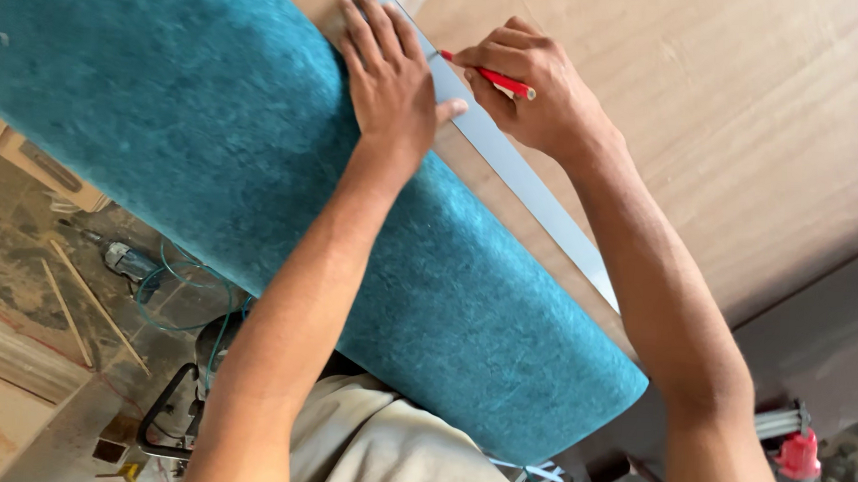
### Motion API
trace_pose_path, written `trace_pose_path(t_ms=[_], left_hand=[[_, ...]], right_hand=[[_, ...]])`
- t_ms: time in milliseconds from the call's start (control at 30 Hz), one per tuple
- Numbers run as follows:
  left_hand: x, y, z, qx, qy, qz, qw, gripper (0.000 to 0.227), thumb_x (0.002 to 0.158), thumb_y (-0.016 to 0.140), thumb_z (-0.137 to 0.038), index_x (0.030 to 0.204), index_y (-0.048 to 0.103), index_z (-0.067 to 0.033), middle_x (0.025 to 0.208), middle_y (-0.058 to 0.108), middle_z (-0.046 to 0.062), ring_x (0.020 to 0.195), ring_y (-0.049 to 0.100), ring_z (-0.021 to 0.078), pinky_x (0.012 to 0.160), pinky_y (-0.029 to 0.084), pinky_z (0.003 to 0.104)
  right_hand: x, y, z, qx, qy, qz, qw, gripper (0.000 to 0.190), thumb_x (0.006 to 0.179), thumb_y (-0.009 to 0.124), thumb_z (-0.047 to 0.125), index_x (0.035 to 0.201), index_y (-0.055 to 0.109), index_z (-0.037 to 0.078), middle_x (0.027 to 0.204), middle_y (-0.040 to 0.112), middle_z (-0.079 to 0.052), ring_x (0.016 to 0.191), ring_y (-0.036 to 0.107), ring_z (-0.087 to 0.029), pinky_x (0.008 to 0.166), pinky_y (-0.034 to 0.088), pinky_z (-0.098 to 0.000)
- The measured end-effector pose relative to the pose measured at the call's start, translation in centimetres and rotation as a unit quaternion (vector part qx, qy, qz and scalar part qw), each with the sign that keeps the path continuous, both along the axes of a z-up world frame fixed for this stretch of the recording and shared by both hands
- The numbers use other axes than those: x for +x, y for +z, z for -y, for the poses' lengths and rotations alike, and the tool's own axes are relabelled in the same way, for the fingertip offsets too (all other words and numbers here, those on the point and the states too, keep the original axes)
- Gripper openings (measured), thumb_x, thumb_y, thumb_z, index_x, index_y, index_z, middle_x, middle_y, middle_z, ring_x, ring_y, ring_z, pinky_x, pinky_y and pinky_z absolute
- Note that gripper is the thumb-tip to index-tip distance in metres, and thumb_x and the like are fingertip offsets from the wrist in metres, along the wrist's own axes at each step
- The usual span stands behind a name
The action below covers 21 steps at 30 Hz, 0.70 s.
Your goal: The person aligns a long metal strip against a fabric-covered cushion, marks measurements with a red pencil, and then fits the metal strip over the edge of the cushion.
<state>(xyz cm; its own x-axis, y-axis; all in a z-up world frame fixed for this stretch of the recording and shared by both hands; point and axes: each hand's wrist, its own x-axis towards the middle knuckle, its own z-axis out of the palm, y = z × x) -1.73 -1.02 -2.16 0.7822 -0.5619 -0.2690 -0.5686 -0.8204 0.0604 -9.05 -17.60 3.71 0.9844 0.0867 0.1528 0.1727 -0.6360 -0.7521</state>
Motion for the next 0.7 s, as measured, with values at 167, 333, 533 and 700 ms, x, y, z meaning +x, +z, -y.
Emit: trace_pose_path(t_ms=[167,333,533,700], left_hand=[[0.0,-1.3,-0.2,-0.024,-0.004,0.003,1.000,0.134,0.069,0.081,-0.074,0.151,0.030,0.0180,0.157,0.028,0.039,0.147,0.022,0.0539,0.121,0.022,0.060],[-0.3,-2.2,-0.4,-0.057,-0.014,0.025,0.998,0.133,0.071,0.084,-0.073,0.150,0.029,0.0195,0.154,0.031,0.040,0.145,0.026,0.0542,0.120,0.022,0.062],[0.0,-3.9,-0.5,-0.067,-0.014,0.011,0.998,0.129,0.068,0.086,-0.071,0.147,0.035,0.0170,0.148,0.040,0.038,0.142,0.030,0.0514,0.118,0.021,0.065],[0.3,-5.0,-0.8,-0.041,-0.033,-0.009,0.999,0.123,0.073,0.084,-0.074,0.143,0.038,0.0152,0.144,0.044,0.041,0.141,0.030,0.0557,0.118,0.016,0.069]], right_hand=[[-4.2,1.2,0.4,-0.013,-0.006,-0.046,0.999,0.024,0.096,0.072,-0.001,0.119,0.074,0.004,0.102,0.073,-0.009,0.098,0.064,-0.029,0.089,0.055,-0.0397],[-7.9,2.3,0.6,-0.025,-0.028,-0.075,0.996,0.024,0.094,0.073,-0.001,0.118,0.075,0.004,0.100,0.073,-0.009,0.097,0.066,-0.028,0.088,0.055,-0.0383],[-11.4,1.1,0.0,-0.063,-0.044,-0.050,0.996,0.030,0.102,0.070,0.000,0.131,0.068,0.007,0.103,0.072,-0.007,0.103,0.067,-0.025,0.095,0.054,-0.0388],[-15.8,-1.1,-1.9,-0.106,-0.049,-0.098,0.988,0.032,0.098,0.064,0.001,0.129,0.061,0.007,0.136,0.068,-0.004,0.138,0.047,-0.034,0.111,0.035,-0.0485]])
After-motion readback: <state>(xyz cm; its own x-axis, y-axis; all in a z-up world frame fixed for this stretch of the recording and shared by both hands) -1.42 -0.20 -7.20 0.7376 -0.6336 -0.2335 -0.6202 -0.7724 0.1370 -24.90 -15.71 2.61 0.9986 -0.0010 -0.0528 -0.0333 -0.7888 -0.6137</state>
